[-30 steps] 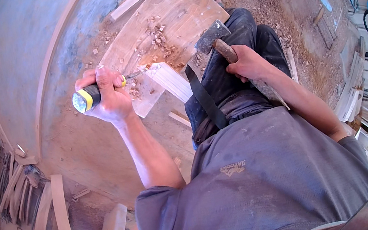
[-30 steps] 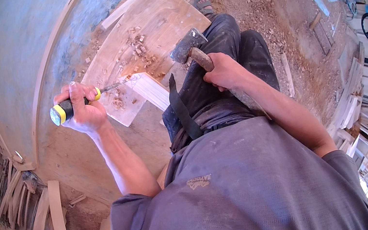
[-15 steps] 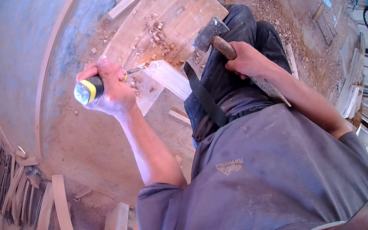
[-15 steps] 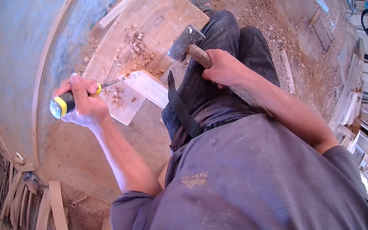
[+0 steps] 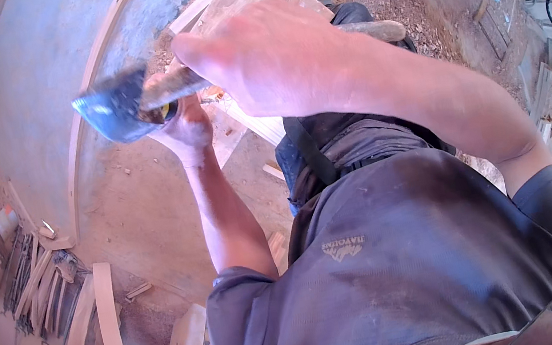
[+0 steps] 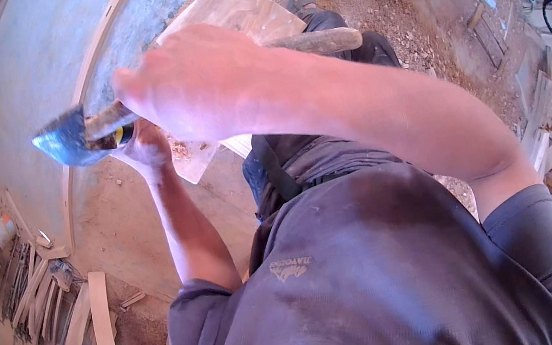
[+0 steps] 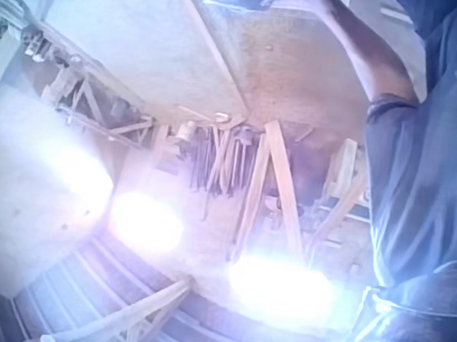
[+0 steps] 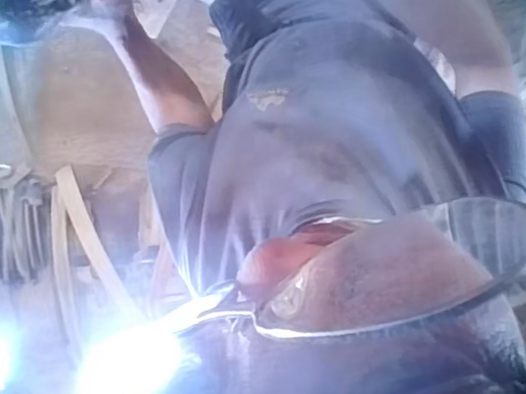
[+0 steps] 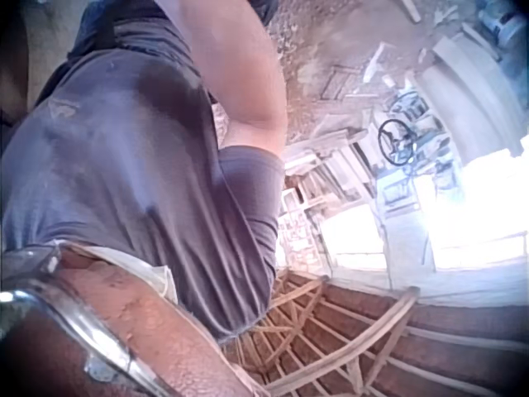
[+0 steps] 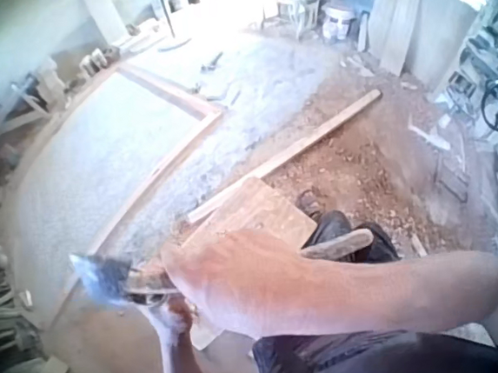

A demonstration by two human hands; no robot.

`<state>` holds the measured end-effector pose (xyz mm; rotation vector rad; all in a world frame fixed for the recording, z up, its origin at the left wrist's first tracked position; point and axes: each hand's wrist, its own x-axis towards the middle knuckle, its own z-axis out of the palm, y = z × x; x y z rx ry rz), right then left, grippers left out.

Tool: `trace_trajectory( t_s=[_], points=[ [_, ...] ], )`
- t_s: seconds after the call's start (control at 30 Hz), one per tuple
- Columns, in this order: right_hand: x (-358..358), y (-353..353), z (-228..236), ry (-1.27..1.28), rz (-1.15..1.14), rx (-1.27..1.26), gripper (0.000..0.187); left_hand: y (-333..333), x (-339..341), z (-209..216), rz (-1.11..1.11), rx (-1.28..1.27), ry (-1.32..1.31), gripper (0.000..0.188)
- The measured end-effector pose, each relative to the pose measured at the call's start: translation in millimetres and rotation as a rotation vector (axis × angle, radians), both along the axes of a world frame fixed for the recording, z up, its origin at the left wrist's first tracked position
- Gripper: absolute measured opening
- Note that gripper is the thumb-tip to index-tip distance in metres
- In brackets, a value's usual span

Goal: The person carves out a recessed channel in a piece of wood by striking the back of a chisel with the side of an axe head.

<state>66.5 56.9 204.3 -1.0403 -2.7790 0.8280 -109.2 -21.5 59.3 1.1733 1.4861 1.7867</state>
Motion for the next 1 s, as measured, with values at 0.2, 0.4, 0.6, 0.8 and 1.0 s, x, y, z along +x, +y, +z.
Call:
trace_trajectory(
  t_s=[0.2,0.4,0.6,0.8,1.0],
  points=[
    [9.1,-3.3,2.6,0.228,-0.132,0.037,0.038,-1.1,-9.2,9.5,-0.254,-0.146,-0.041,0.024],
    [7.7,-8.5,13.3,0.029,-0.011,-0.028,0.025,-8.1,-7.5,-1.8,-0.126,-0.241,-0.114,0.034],
    [11.0,-12.1,17.4,0.034,-0.022,-0.039,0.025,-15.7,-7.4,-3.4,-0.226,-0.101,-0.129,0.048],
    [11.6,-24.5,19.9,0.087,-0.015,0.044,0.035,-12.7,7.9,13.9,-0.268,0.002,-0.071,0.025],
    [10.3,-21.5,15.7,0.036,-0.017,0.044,0.028,-18.4,2.6,5.4,-0.235,-0.176,-0.016,0.026]
  ],
)
